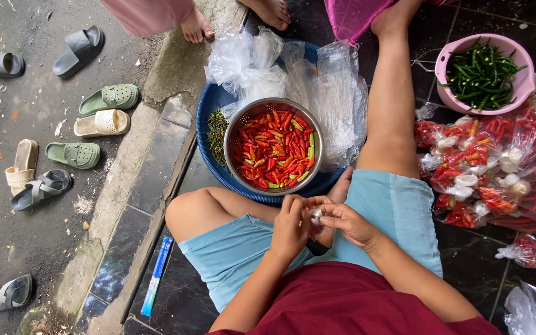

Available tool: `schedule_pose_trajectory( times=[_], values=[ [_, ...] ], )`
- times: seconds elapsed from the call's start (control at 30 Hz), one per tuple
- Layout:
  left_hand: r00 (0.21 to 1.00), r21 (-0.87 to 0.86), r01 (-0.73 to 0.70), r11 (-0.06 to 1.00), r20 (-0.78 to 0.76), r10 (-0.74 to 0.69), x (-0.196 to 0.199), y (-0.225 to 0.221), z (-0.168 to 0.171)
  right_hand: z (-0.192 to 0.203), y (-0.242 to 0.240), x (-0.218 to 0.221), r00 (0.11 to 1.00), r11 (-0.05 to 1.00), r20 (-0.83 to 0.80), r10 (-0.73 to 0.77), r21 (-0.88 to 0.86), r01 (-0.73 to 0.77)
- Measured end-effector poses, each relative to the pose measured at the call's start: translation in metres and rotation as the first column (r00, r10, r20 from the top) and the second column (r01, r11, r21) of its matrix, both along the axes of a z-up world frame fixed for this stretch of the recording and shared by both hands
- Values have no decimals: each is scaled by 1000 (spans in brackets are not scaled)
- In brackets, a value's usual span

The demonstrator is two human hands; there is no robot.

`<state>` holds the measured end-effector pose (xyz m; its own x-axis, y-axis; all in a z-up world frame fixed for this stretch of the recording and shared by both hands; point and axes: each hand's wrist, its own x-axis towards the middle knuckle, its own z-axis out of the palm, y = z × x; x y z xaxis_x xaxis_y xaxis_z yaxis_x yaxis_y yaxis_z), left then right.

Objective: Packaging red chilies into small plastic bags and tying them shut for retail.

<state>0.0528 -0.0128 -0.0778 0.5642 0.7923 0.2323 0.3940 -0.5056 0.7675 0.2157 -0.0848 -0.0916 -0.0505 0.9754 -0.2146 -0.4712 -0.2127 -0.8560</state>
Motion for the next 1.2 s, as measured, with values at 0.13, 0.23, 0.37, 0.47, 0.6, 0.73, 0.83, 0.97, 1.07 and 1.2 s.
schedule_pose_trajectory(
  times=[0.13, 0.23, 0.37, 0.47, 0.6, 0.73, 0.83, 0.97, 1.07, 1.2],
  values=[
    [988, 32, 3, 999, 152, -7, -1, -11, -7, 7, 0, 0, 996, 996, -17, -84, -4, 84],
    [956, 5, -6, 1000, 293, 4, 3, -6, 7, -10, 1, 3, 986, 988, 54, -156, 23, 155],
    [970, 185, -87, 979, 238, 41, -2, -6, -13, -34, -4, 7, 920, 978, 336, -200, 125, 166],
    [978, 246, -95, 965, 206, 43, 2, -5, -11, -5, -1, 6, 811, 974, 556, -183, 215, 73],
    [982, 118, -28, 993, 191, 5, 4, -12, -5, -13, -5, 6, 627, 959, 778, -45, 210, -192],
    [954, -123, -22, 992, 296, 58, 8, -13, 12, -17, -16, 16, 503, 956, 864, -9, 155, -249],
    [931, -236, -4, 972, 354, 90, 16, -14, 0, -24, -28, 36, 360, 945, 933, 6, 112, -306],
    [938, -400, 98, 911, 343, 51, 14, -9, -25, 15, -54, 85, 373, 970, 927, 45, 48, -237],
    [967, -499, 117, 859, 255, 17, 5, -2, -28, 39, -85, 146, 415, 992, 904, 105, -126, 25],
    [980, -562, 185, 806, 170, -105, -1, -6, -39, 24, -140, 209, 234, 750, 925, 300, -380, 542]
  ],
)
